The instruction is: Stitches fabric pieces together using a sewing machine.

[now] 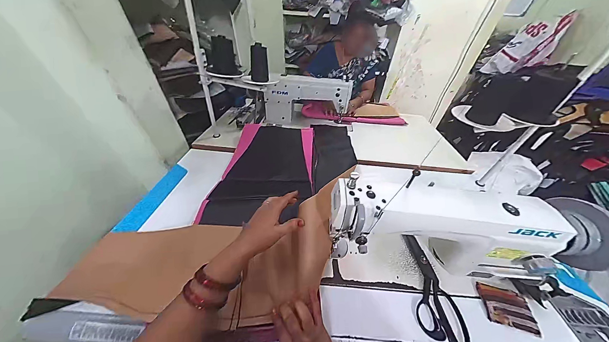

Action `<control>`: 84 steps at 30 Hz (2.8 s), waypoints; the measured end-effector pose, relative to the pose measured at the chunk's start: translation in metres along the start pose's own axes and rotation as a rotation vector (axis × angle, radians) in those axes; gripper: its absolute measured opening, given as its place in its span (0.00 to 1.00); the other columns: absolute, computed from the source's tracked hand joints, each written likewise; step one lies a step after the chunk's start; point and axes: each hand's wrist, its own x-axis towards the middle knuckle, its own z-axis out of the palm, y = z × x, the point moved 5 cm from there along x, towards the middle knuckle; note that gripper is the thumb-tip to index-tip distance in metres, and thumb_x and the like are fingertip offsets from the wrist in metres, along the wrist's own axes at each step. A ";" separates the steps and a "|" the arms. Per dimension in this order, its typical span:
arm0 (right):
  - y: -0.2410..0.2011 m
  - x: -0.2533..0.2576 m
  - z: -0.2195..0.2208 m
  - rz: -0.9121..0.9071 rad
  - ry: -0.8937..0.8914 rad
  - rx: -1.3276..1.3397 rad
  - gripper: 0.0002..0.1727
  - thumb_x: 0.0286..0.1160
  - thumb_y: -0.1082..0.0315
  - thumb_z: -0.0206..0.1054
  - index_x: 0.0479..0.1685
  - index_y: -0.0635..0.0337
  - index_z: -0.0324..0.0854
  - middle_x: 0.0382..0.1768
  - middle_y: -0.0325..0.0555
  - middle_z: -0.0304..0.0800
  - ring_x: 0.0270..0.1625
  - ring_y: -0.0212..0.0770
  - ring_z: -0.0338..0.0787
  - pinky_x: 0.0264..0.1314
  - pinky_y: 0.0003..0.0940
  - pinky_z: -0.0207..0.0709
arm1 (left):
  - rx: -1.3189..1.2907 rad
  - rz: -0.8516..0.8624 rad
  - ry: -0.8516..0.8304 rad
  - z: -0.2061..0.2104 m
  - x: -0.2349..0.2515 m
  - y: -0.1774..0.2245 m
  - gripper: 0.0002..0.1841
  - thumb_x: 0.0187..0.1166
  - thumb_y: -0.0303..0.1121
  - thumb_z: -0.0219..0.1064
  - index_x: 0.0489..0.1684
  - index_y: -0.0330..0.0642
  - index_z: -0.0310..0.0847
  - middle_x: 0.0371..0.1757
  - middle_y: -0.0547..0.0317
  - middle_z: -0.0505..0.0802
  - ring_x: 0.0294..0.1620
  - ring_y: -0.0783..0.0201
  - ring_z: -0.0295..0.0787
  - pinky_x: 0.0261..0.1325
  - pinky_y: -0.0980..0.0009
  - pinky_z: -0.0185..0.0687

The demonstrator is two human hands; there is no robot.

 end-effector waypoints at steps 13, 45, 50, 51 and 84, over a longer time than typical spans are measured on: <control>0.006 0.002 -0.008 0.175 -0.009 0.051 0.12 0.69 0.60 0.67 0.47 0.40 0.95 0.54 0.38 0.95 0.65 0.48 0.88 0.78 0.57 0.67 | 0.113 -0.635 0.703 -0.038 -0.127 -0.093 0.21 0.79 0.28 0.69 0.64 0.20 0.78 0.58 0.17 0.85 0.63 0.23 0.81 0.65 0.26 0.69; 0.016 0.004 -0.001 0.183 -0.055 0.122 0.18 0.70 0.58 0.61 0.54 0.37 0.94 0.63 0.42 0.93 0.64 0.47 0.90 0.70 0.55 0.74 | 0.836 0.386 -0.507 0.038 0.056 -0.010 0.09 0.83 0.33 0.67 0.44 0.38 0.93 0.50 0.47 0.94 0.75 0.40 0.79 0.88 0.25 0.22; 0.018 0.002 0.000 0.211 -0.059 0.174 0.18 0.70 0.57 0.62 0.54 0.36 0.94 0.63 0.40 0.93 0.63 0.48 0.91 0.67 0.58 0.76 | 0.828 0.405 -0.586 0.054 0.066 -0.004 0.11 0.85 0.24 0.61 0.51 0.29 0.89 0.58 0.41 0.92 0.78 0.38 0.76 0.90 0.30 0.20; 0.019 0.003 0.001 0.214 -0.071 0.190 0.18 0.70 0.57 0.62 0.54 0.37 0.94 0.63 0.41 0.93 0.63 0.49 0.91 0.65 0.58 0.77 | 0.813 0.427 -0.579 0.056 0.065 -0.005 0.11 0.85 0.22 0.59 0.51 0.27 0.88 0.57 0.39 0.92 0.76 0.37 0.78 0.91 0.31 0.22; 0.011 0.005 -0.004 0.193 -0.074 0.363 0.20 0.78 0.52 0.61 0.51 0.52 0.95 0.61 0.37 0.95 0.60 0.44 0.92 0.57 0.45 0.82 | 0.605 0.004 -0.466 0.030 0.114 -0.007 0.13 0.85 0.34 0.61 0.45 0.35 0.91 0.63 0.47 0.91 0.79 0.46 0.75 0.86 0.46 0.60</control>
